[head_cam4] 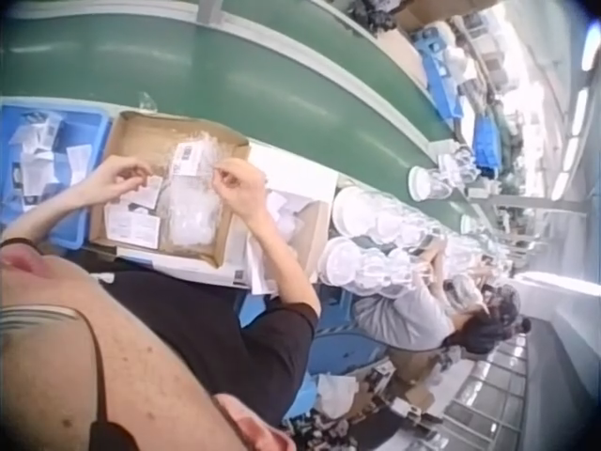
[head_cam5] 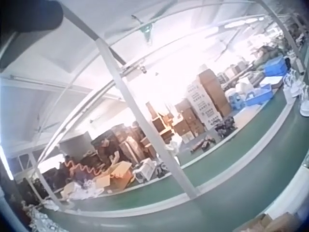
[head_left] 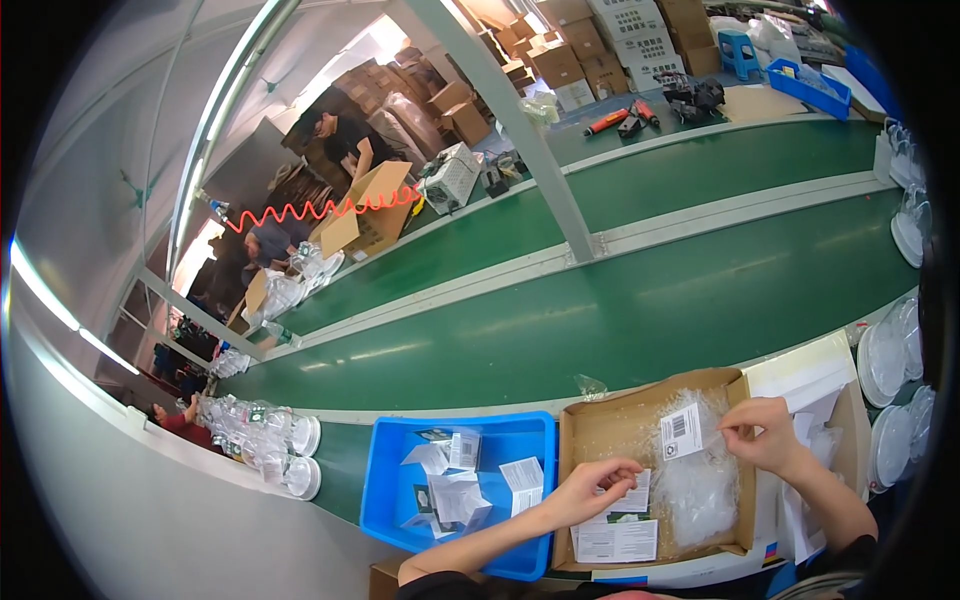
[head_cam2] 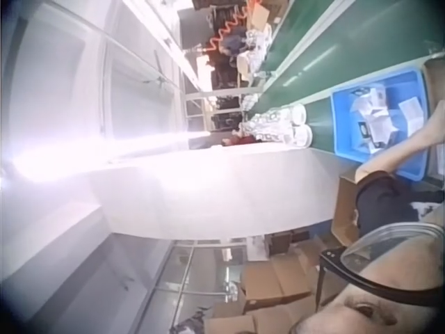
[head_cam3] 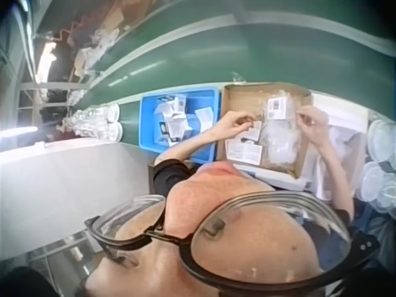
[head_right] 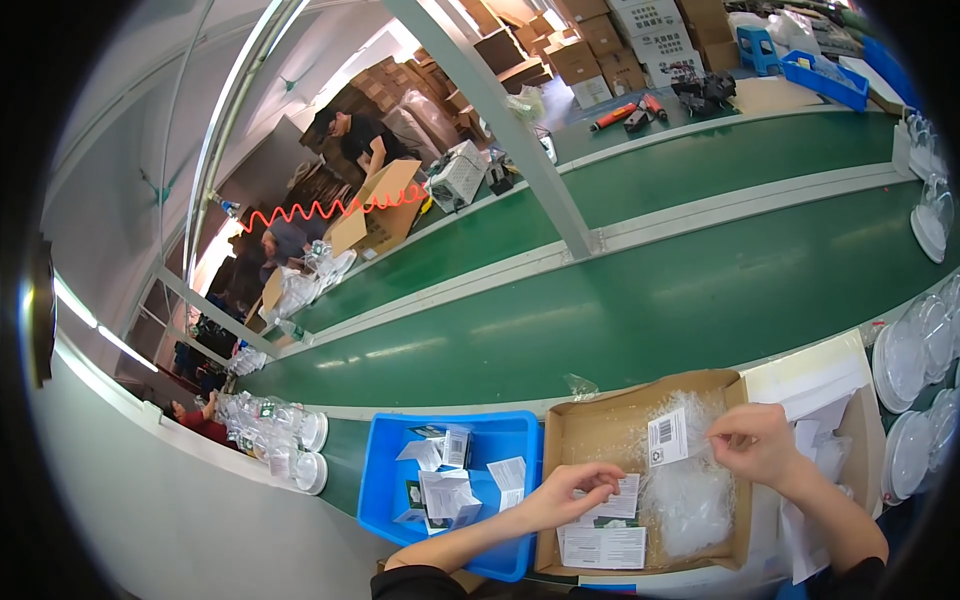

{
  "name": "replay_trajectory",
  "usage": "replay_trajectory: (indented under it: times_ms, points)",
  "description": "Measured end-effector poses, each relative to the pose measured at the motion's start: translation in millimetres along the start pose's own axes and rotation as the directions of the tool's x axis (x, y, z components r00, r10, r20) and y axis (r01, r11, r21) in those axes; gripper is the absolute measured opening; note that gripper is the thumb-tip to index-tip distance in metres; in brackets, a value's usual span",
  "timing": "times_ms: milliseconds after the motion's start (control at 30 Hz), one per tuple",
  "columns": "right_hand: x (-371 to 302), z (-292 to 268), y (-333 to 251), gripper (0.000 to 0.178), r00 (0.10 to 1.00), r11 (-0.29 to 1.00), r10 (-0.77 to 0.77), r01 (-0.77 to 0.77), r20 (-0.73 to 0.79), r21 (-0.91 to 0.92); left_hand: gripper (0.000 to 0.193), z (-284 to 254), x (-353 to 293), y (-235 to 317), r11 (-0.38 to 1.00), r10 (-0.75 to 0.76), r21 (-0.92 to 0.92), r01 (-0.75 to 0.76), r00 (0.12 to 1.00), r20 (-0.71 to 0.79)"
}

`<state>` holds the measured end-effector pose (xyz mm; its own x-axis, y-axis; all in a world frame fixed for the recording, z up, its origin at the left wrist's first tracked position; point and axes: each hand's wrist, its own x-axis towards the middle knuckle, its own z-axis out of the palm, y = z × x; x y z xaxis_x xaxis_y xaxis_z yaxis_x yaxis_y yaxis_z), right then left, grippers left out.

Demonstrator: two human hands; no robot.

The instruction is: Assemble small circuit board components into plastic domes and package them into cardboard boxes on a factory production line.

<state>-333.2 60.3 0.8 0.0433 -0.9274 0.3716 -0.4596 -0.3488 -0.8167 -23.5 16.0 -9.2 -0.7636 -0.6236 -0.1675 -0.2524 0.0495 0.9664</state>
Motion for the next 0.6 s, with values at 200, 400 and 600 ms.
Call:
replay_trajectory:
  times_ms: [200, 400, 600]
  points:
    - [-1.8, -2.8, 4.6, 0.009, 1.0, 0.999, 0.009, -0.008, -0.019, 0.05, 0.027, 1.0, 1.7, -0.4, 1.0, -0.019, 0.01, 0.019, 1.0, 0.012]
    - [0.3, -2.3, 0.0, 0.009, 1.0, 0.999, -0.03, 0.03, -0.009, 0.035, 0.027, 0.1, -0.6, -2.2, 1.0, -0.002, 0.017, 0.002, 1.0, 0.001]
    - [-2.4, -2.5, 1.4, 0.01, 0.999, 1.0, -0.015, 0.015, -0.029, 0.024, 0.027, 1.3, 1.0, 0.1, 1.0, -0.003, 0.013, 0.003, 1.0, 0.003]
